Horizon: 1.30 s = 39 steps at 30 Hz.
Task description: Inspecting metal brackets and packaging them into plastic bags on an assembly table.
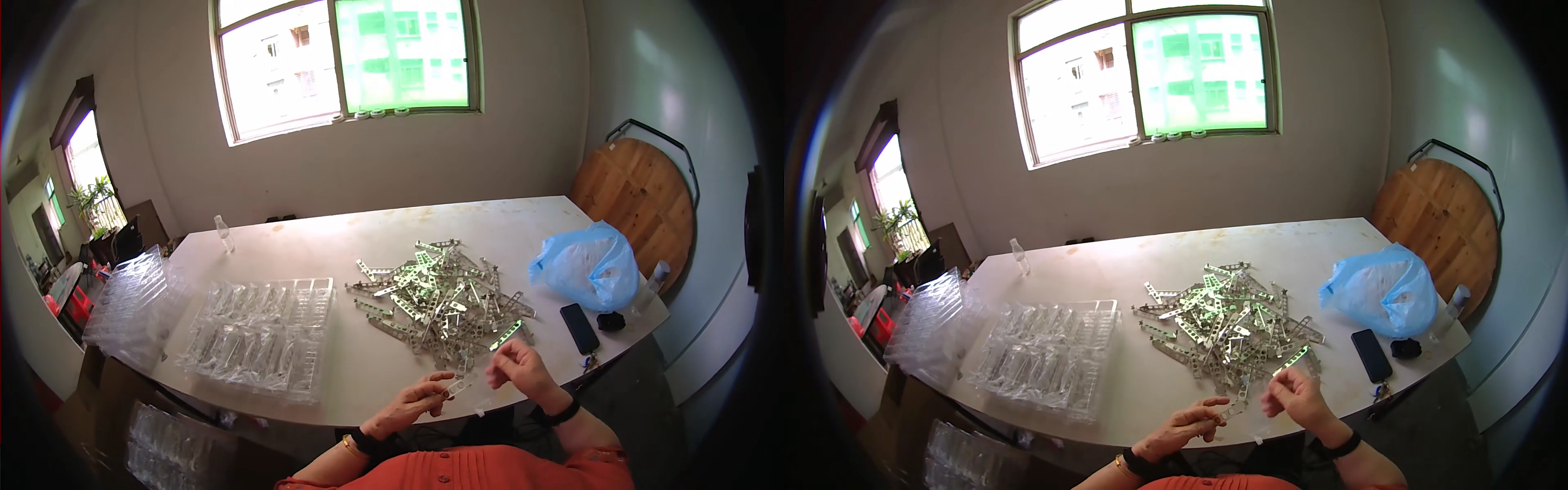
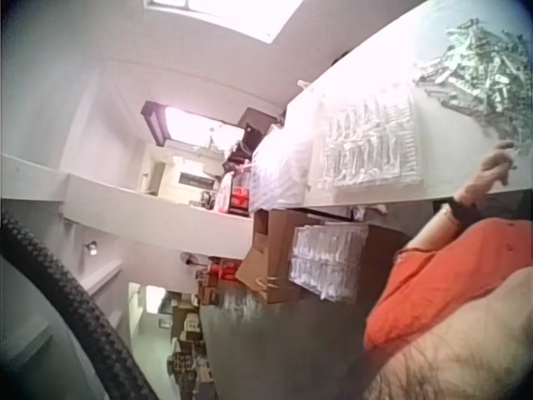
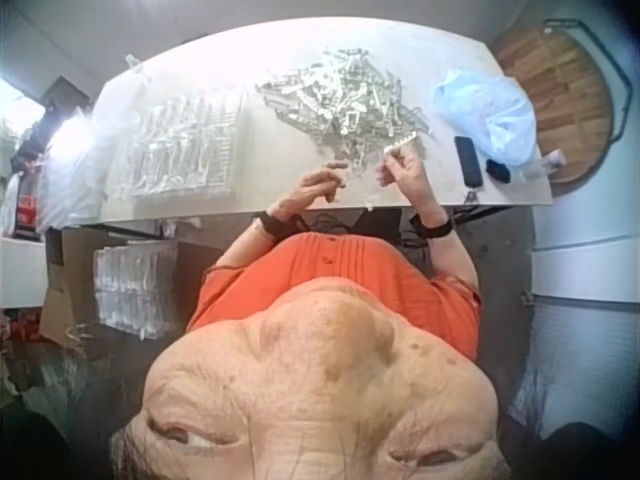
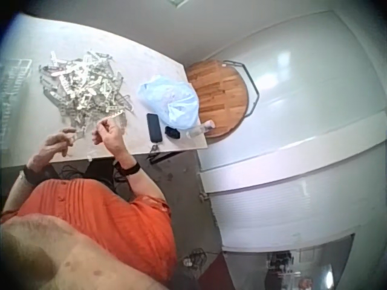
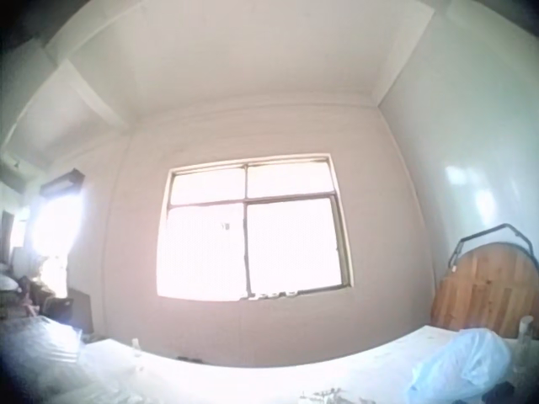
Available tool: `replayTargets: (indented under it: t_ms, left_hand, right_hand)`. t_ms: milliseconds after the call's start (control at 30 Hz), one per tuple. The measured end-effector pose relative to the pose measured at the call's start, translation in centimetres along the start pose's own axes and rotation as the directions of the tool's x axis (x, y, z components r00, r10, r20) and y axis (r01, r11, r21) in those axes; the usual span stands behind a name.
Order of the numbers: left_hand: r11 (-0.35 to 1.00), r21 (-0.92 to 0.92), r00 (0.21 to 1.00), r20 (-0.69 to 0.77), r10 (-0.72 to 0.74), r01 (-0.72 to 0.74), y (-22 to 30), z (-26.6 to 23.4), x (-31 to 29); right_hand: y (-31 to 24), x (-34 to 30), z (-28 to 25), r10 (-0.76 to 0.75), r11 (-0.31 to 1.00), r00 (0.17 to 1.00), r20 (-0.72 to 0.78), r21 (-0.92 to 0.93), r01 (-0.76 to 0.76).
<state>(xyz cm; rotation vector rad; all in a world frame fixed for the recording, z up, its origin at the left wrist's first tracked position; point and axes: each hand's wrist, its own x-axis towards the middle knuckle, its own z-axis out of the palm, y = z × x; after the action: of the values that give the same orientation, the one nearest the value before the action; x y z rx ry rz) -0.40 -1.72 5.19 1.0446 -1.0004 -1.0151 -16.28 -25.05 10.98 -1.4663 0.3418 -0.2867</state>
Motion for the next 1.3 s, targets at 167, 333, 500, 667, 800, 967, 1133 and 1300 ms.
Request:
replayTargets:
  t_ms: [167, 333, 500, 667, 800, 967, 1133, 1300]
  left_hand:
    - [0.964, 0.264, 0.997, 0.076, -0.030, 0.009, 2.5, 1.6, 0.0]
    - [0.899, 0.436, 0.997, 0.077, 0.014, -0.046, 1.2, 2.3, -0.2]
    - [0.905, 0.426, 0.993, 0.105, -0.055, 0.005, 2.5, 2.6, -0.5]
    - [0.936, 0.323, 0.981, 0.088, -0.175, 0.138, 2.6, 2.4, -0.4]
    - [0.924, 0.284, 0.956, 0.068, -0.287, 0.257, 3.1, 2.4, -0.2]
    - [0.919, 0.265, 0.950, 0.031, -0.310, 0.291, 3.7, 2.2, -0.3]
    - [0.977, 0.154, 0.989, -0.043, -0.143, 0.148, 2.3, 1.2, -1.0]
    - [0.991, 0.117, 0.992, -0.113, -0.057, 0.070, 2.4, 0.4, -1.3]
  right_hand:
    - [0.5, -0.9, 1.9, 0.118, 0.933, 0.959, 0.257, -0.359, -0.019]
    - [0.6, -1.0, 2.8, -0.046, 0.820, 0.966, 0.253, -0.542, 0.181]
    - [0.4, -0.9, 3.0, -0.056, 0.792, 0.965, 0.258, -0.576, 0.200]
    - [-0.3, -1.0, 3.3, -0.063, 0.750, 0.961, 0.270, -0.622, 0.224]
    - [0.4, -0.5, 3.5, -0.100, 0.756, 0.945, 0.311, -0.593, 0.276]
    - [1.0, -0.1, 3.5, -0.074, 0.864, 0.936, 0.344, -0.446, 0.232]
    - [3.4, 0.6, 2.0, -0.044, 0.946, 0.918, 0.394, -0.279, 0.165]
    - [3.4, 0.0, 0.2, 0.130, 0.936, 0.864, 0.487, -0.348, 0.055]
